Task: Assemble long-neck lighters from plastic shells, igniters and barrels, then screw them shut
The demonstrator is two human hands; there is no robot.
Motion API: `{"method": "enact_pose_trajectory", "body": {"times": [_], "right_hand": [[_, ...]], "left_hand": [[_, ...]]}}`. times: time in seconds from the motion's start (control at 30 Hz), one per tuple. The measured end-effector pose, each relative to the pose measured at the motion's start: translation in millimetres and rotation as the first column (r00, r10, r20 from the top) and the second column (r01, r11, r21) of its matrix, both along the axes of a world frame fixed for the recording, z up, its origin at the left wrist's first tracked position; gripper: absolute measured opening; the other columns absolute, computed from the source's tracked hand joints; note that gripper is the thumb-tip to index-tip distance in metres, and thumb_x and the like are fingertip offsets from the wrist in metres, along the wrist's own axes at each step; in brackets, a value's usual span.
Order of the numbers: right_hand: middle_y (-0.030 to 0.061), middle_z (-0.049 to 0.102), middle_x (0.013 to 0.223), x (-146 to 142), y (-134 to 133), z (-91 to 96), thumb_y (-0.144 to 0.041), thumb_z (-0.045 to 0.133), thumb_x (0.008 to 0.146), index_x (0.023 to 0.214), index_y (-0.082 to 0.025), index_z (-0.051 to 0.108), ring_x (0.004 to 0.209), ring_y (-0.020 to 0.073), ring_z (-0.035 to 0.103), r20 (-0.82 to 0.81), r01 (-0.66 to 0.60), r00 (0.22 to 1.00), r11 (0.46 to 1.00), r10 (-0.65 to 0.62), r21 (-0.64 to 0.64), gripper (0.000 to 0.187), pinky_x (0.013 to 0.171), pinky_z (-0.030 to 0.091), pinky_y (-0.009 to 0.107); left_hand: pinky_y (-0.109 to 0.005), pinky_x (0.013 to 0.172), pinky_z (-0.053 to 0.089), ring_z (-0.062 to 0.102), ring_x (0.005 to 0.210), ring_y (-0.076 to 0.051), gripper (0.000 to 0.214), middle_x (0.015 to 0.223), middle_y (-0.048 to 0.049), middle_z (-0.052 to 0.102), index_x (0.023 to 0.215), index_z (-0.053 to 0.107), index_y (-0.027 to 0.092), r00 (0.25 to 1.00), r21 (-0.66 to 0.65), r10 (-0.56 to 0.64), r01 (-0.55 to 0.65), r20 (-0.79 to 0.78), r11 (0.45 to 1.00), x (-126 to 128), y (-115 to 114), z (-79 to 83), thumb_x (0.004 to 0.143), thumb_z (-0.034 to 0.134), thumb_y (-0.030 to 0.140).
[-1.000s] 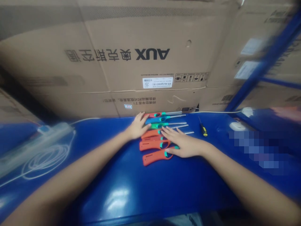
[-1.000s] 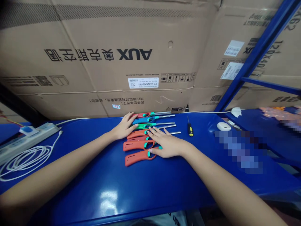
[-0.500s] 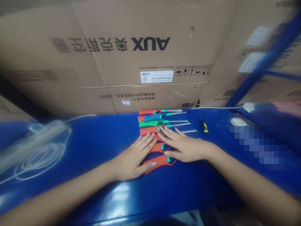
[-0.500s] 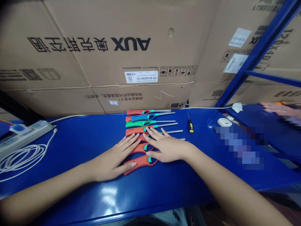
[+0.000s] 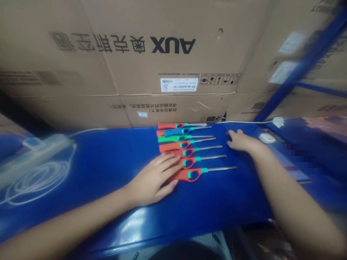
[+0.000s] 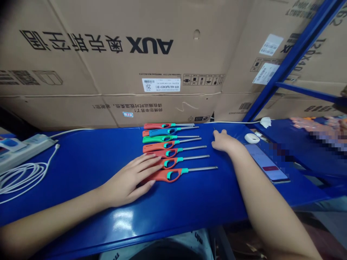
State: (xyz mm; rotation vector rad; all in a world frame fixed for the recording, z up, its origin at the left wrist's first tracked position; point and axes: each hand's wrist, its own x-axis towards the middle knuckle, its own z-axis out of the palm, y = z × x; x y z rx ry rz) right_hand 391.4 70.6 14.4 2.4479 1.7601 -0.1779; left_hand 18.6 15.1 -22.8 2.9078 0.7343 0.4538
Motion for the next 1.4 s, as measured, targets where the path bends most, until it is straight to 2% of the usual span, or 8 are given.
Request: {"method": "enact_pose_trajectory", "body": {"times": [0.13, 0.27, 0.33, 0.43, 0.57, 0.87, 0.97, 1.4], "right_hand": [[0.0225, 0.058, 0.119, 0.9, 4.1, 2.7, -0.024, 0.061, 0.081, 0.116, -0.008, 0.067, 0.084, 0.0269, 0.069, -0.025, 0.012, 1.0, 0.992, -0.009, 0.122, 0.039, 0.08, 0.053, 0.038], [0.0213, 0.064, 0.117, -15.5, -1.5, 22.2, -0.019, 0.047, 0.089, 0.11, -0.007, 0.071, 0.117, 0.0293, 0.062, -0.013, -0.03, 0.999, 0.912, 0.039, 0.41, 0.034, 0.104, 0.045, 0.037], [0.0147, 0.068, 0.119, -29.5, -7.6, 33.6, -0.02, 0.046, 0.09, 0.113, -0.013, 0.071, 0.118, 0.0262, 0.063, -0.046, -0.047, 0.995, 0.808, 0.092, 0.588, 0.035, 0.104, 0.046, 0.036], [0.0079, 0.075, 0.093, -55.7, -18.8, 49.1, -0.03, 0.064, 0.083, 0.096, -0.019, 0.073, 0.088, 0.0243, 0.072, -0.297, 0.059, 0.864, 0.506, 0.406, 0.861, 0.019, 0.083, 0.057, 0.037], [0.0014, 0.069, 0.074, -96.9, -36.0, 65.3, -0.036, 0.065, 0.09, 0.104, -0.025, 0.063, 0.064, 0.018, 0.068, -0.353, 0.07, 0.56, 0.382, 0.749, 0.921, 0.018, 0.062, 0.057, 0.032], [0.0029, 0.069, 0.1, -185.7, -72.0, 36.0, -0.032, 0.064, 0.094, 0.109, -0.022, 0.061, 0.073, 0.0131, 0.067, -0.121, -0.197, 0.492, 0.245, 0.862, 0.949, 0.018, 0.064, 0.056, 0.026], [0.0028, 0.072, 0.095, -191.4, -75.6, 18.8, -0.03, 0.065, 0.093, 0.107, -0.022, 0.063, 0.071, 0.0136, 0.067, 0.002, -0.236, 0.516, 0.14, 0.857, 0.962, 0.017, 0.066, 0.056, 0.026], [0.0023, 0.077, 0.095, -188.9, -81.7, 9.1, -0.032, 0.067, 0.092, 0.108, -0.022, 0.064, 0.076, 0.0155, 0.071, 0.144, -0.391, 0.511, 0.079, 0.847, 0.917, 0.019, 0.068, 0.055, 0.026]], "left_hand": [[-0.045, 0.104, 0.052, 0.059, 0.125, -0.028, 0.039, 0.137, -0.0065, 0.066, 0.137, 0.06, 0.019, 0.996, 0.139, -0.073, 0.066, 0.051, 0.988, -4.2, -9.3, -4.1, 0.1, 0.053, 0.029], [-0.041, 0.087, 0.056, 0.065, 0.102, -0.026, 0.028, 0.12, -0.0066, 0.074, 0.122, 0.07, 0.019, 0.993, 0.168, -0.008, -0.011, 0.116, 0.986, -0.5, -14.6, -9.4, 0.1, 0.054, 0.025], [-0.038, 0.083, 0.057, 0.064, 0.097, -0.024, 0.026, 0.115, -0.006, 0.074, 0.119, 0.072, 0.022, 0.99, 0.102, 0.058, -0.072, 0.127, 0.992, 4.0, -15.2, -8.4, 0.1, 0.054, 0.029], [-0.039, 0.085, 0.056, 0.063, 0.101, -0.025, 0.029, 0.117, -0.006, 0.073, 0.121, 0.07, 0.024, 0.988, -0.016, 0.122, -0.121, 0.091, 0.992, 7.1, -14.0, -0.6, 0.1, 0.056, 0.037], [-0.04, 0.091, 0.055, 0.062, 0.11, -0.028, 0.043, 0.121, -0.0071, 0.071, 0.126, 0.067, 0.023, 0.993, -0.162, 0.114, -0.111, 0.014, 0.981, -3.1, -11.9, 14.0, 0.09, 0.069, 0.045], [-0.034, 0.086, 0.057, 0.069, 0.095, -0.021, 0.03, 0.109, -0.0075, 0.071, 0.115, 0.073, 0.018, 0.961, -0.37, 0.18, -0.092, 0.21, 0.924, -20.4, -12.5, 4.7, 0.087, 0.072, 0.027], [-0.032, 0.082, 0.058, 0.07, 0.091, -0.02, 0.027, 0.104, -0.0079, 0.07, 0.11, 0.074, 0.016, 0.939, -0.405, 0.192, -0.063, 0.286, 0.912, -16.4, -14.1, -0.8, 0.085, 0.074, 0.026], [-0.033, 0.08, 0.058, 0.069, 0.083, -0.018, 0.02, 0.096, -0.0059, 0.071, 0.104, 0.075, 0.018, 0.923, -0.374, 0.178, -0.04, 0.342, 0.927, -12.1, -19.7, -8.7, 0.087, 0.074, 0.028]]}}
